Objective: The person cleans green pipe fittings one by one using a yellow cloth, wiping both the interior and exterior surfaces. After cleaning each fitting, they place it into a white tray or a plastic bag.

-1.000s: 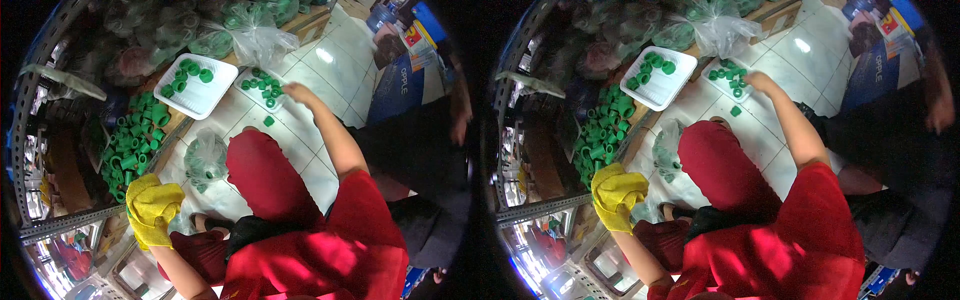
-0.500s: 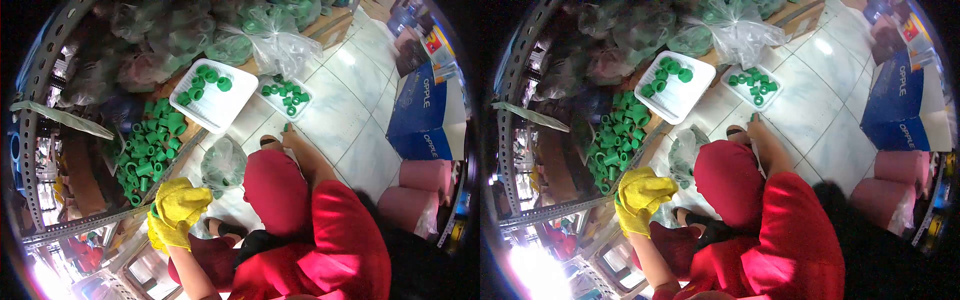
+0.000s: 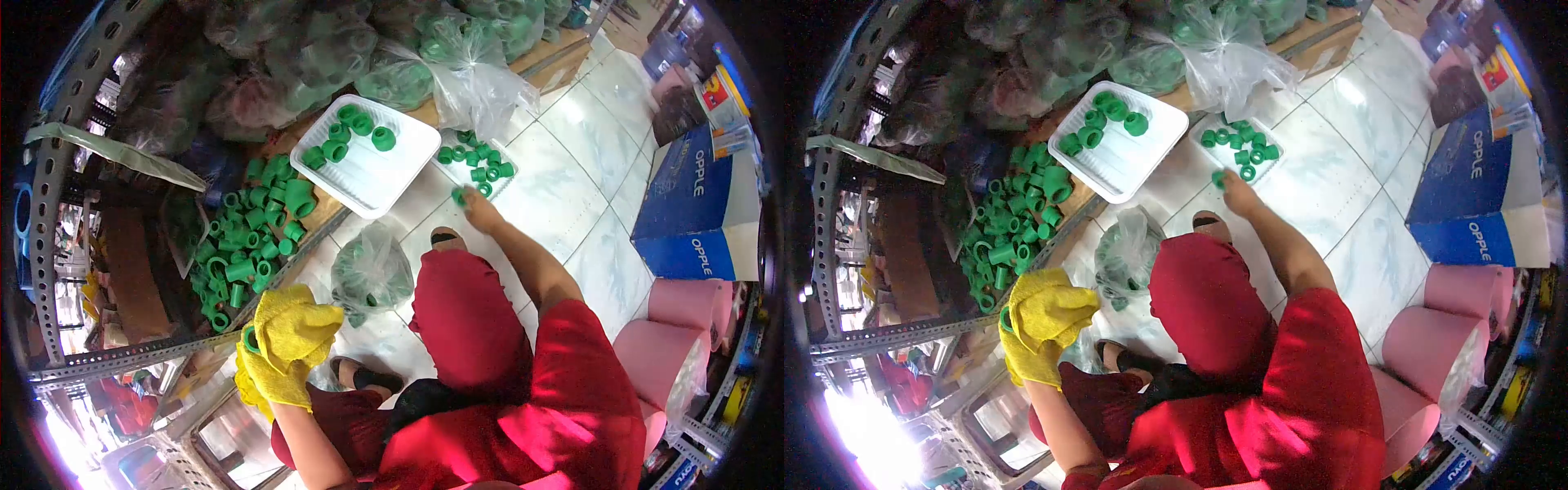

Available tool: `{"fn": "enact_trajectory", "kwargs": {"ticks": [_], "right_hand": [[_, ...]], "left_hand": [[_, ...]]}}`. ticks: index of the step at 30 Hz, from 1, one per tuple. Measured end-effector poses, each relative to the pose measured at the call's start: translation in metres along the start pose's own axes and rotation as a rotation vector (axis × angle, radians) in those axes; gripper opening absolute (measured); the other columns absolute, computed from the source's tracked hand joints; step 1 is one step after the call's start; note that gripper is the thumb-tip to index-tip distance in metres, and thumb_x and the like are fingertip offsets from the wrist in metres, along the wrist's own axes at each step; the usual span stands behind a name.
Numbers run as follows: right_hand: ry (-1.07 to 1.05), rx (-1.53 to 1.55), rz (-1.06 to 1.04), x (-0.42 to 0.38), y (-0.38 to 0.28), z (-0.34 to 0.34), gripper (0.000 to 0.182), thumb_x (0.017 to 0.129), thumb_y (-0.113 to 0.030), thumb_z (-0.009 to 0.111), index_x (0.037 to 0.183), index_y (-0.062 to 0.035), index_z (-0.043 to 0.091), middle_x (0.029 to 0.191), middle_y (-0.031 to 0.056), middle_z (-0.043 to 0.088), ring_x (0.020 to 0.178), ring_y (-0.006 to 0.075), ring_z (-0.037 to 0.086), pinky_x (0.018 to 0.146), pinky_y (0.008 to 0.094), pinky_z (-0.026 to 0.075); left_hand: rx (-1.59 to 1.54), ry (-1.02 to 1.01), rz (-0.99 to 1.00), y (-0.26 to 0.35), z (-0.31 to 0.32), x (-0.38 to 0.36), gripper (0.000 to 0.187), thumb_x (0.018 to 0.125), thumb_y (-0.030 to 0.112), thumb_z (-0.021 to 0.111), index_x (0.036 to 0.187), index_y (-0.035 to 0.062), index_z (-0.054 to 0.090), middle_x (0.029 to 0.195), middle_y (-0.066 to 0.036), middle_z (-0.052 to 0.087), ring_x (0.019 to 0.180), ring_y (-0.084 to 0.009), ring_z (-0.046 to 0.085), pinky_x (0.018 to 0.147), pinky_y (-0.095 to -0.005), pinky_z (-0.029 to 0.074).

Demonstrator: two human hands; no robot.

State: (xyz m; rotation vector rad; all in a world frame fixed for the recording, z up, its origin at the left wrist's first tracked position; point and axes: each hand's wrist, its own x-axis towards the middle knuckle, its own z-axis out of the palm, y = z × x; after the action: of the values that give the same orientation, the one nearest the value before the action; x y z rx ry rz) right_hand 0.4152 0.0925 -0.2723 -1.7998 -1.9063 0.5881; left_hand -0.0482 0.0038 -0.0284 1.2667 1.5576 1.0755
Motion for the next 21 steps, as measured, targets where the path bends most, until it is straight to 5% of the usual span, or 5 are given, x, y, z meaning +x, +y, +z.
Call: {"fn": "enact_trajectory", "kwargs": {"ticks": [3, 8, 11, 14, 21], "right_hand": [[0.036, 0.062, 0.126, 0.022, 0.012, -0.013, 0.04, 0.074, -0.02, 0.054, 0.112, -0.0068, 0.052, 0.123, 0.0244, 0.04, 0.112, 0.0389, 0.039, 0.096, 0.0385, 0.032], [-0.591, -0.419, 0.31, 0.02, 0.025, -0.014, 0.044, 0.067, -0.028, 0.06, 0.108, -0.0142, 0.058, 0.129, 0.0264, 0.031, 0.112, 0.039, 0.041, 0.088, 0.0362, 0.04], [-0.697, -0.473, 0.26, -0.014, 0.042, 0.015, 0.035, 0.073, -0.026, 0.051, 0.103, -0.0114, 0.06, 0.122, 0.0239, 0.042, 0.114, 0.0374, 0.04, 0.097, 0.0427, 0.032], [-0.569, -0.229, 0.543, -0.031, 0.025, 0.028, 0.05, 0.07, -0.03, 0.059, 0.117, -0.0148, 0.052, 0.139, 0.0217, 0.012, 0.112, 0.0409, 0.041, 0.094, 0.0394, 0.036], [-0.552, 0.064, 0.131, -0.095, 0.19, 0.167, 0.047, 0.072, -0.036, 0.057, 0.11, -0.008, 0.057, 0.116, 0.0271, 0.045, 0.106, 0.0393, 0.047, 0.095, 0.0384, 0.034]], "left_hand": [[-0.335, 0.093, -0.251, 0.01, 0.012, 0.0, 0.063, 0.057, 0.021, 0.076, 0.11, 0.0061, 0.045, 0.105, -0.007, 0.054, 0.094, -0.0185, 0.054, 0.079, -0.0321, 0.046], [0.047, -0.01, -0.019, -0.001, 0.01, 0.001, 0.028, 0.082, 0.019, 0.051, 0.106, 0.0055, 0.048, 0.1, -0.009, 0.056, 0.085, -0.0215, 0.056, 0.074, -0.0348, 0.048], [-0.384, 0.05, -0.211, 0.0, 0.011, 0.0, 0.027, 0.082, 0.019, 0.052, 0.106, 0.0061, 0.048, 0.101, -0.008, 0.056, 0.088, -0.0215, 0.056, 0.074, -0.0351, 0.048], [-0.489, 0.047, -0.234, 0.01, 0.018, -0.002, 0.027, 0.084, 0.021, 0.049, 0.106, 0.007, 0.048, 0.102, -0.008, 0.056, 0.09, -0.0222, 0.055, 0.075, -0.0358, 0.048], [-0.484, 0.018, -0.118, 0.02, 0.021, -0.002, 0.028, 0.081, 0.017, 0.05, 0.107, 0.0072, 0.048, 0.102, -0.009, 0.056, 0.092, -0.0235, 0.055, 0.078, -0.0375, 0.048]]}}
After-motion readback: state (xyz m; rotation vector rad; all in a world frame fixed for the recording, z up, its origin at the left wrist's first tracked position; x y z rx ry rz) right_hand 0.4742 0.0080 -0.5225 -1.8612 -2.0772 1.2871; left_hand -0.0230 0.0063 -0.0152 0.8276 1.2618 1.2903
